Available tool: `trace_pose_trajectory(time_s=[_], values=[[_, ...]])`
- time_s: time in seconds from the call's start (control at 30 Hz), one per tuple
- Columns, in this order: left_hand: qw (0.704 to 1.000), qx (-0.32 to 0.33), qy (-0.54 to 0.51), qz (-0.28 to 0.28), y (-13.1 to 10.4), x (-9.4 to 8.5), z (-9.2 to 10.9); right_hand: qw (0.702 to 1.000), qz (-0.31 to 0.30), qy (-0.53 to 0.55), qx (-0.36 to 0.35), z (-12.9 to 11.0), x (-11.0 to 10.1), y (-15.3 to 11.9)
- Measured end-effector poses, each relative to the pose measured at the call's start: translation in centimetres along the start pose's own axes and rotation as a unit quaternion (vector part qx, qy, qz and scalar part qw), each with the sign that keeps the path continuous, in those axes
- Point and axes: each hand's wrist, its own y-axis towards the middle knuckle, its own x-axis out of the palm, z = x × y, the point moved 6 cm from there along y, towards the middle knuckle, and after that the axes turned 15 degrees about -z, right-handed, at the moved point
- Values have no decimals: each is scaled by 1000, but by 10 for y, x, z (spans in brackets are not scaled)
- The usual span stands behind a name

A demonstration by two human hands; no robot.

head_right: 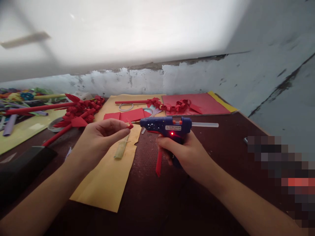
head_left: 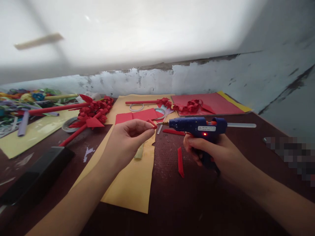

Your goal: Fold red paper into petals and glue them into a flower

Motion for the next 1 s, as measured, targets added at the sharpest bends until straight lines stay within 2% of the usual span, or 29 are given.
trace_pose_trajectory(time_s=[0.23, 1.0], values=[[1000, 5, 8, 26, -4, -2, 2, 1000, 13, -16, 8, 0, -1, -1], [1000, 28, 11, 5, -3, 2, 6, 999, 20, 2, 25, 1, -1, -1]])
